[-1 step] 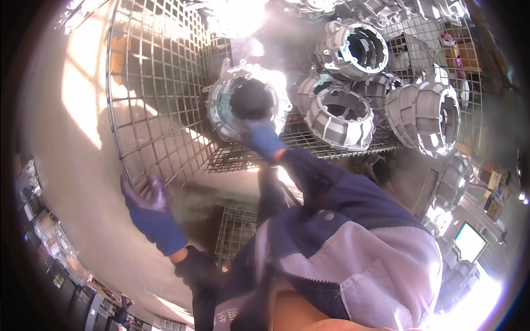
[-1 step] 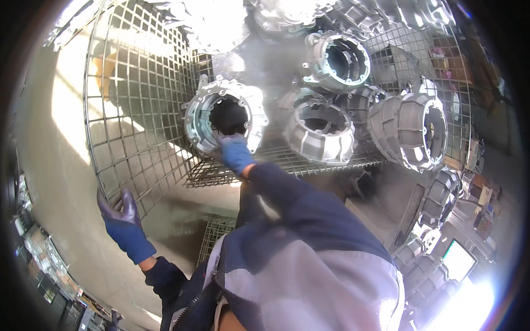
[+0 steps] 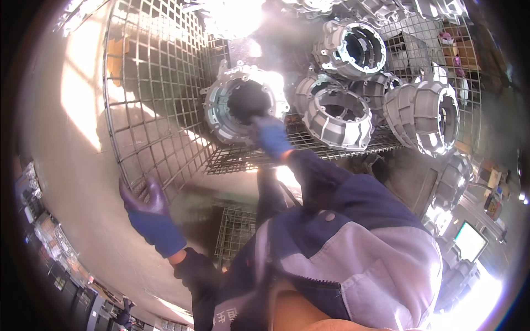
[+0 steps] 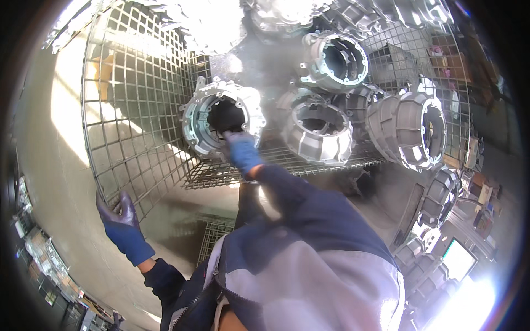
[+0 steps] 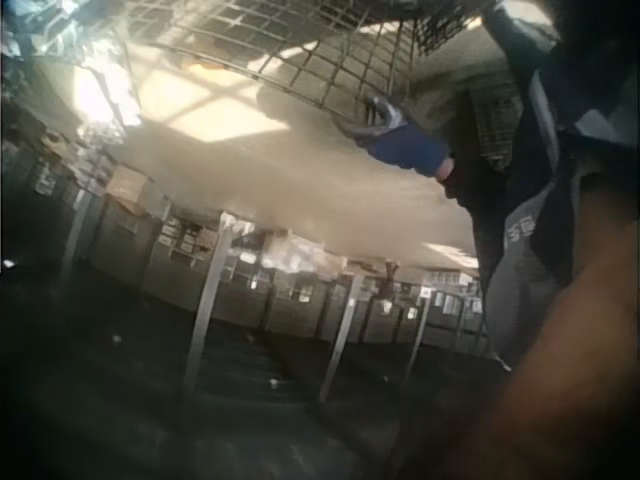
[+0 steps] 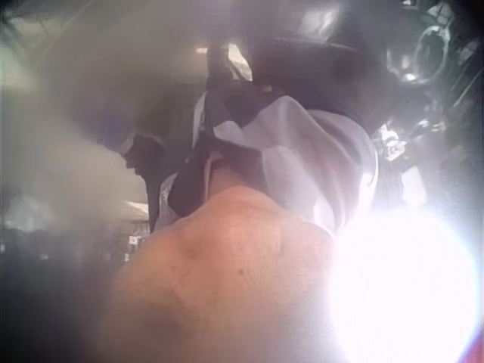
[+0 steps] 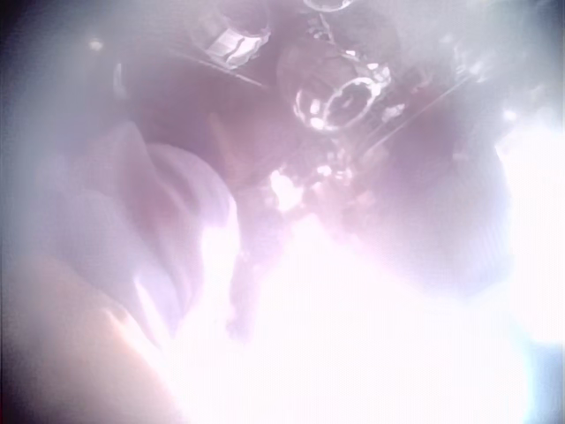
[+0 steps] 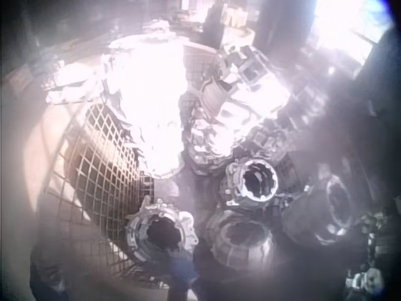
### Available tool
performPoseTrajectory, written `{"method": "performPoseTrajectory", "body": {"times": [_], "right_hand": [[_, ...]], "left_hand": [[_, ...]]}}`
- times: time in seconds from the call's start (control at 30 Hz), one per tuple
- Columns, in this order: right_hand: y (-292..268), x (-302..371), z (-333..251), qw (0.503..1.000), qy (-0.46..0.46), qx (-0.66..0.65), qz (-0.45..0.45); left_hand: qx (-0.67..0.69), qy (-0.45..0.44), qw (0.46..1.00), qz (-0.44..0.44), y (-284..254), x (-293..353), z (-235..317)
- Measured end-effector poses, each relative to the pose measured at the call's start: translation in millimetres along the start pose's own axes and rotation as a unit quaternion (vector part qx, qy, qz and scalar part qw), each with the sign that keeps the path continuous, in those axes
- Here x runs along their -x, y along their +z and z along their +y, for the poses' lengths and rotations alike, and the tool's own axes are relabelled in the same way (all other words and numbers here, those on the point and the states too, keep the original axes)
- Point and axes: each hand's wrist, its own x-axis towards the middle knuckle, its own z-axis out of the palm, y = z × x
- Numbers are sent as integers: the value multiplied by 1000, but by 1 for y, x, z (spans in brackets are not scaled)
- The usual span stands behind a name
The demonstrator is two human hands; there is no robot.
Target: The person repeatedly picks up cylindrical metal parts from a wire basket, wipes the interior and exterior surfaces with a cloth, and places them back into the basket. The cycle continues throughout the clip.
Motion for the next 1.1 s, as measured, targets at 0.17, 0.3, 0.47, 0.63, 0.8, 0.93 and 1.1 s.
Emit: {"method": "performPoseTrajectory", "body": {"times": [0.17, 0.3, 0.47, 0.63, 0.8, 0.93, 1.1], "right_hand": [[-126, 25, 117, 940, 207, 267, -52], [-166, 42, 205, 910, 266, 168, -268], [-161, 40, 255, 920, 218, 97, -311], [-233, 61, 236, 907, 312, -153, -238], [-297, 70, 142, 927, 149, -329, -106], [-327, 79, 70, 922, 150, -356, 6], [-290, 48, 10, 842, 142, -503, 133]], "left_hand": [[29, 5, 1000, 3, 2, 2, 5], [51, 2, 999, 9, 8, 1, 9], [35, 138, 986, 90, 3, 6, 15], [226, 105, 966, -69, 92, 102, 63], [433, -275, 653, -557, 229, 222, 137], [490, -131, 643, -574, 230, 236, 160], [507, 19, 713, -484, 179, 184, 122]]}}
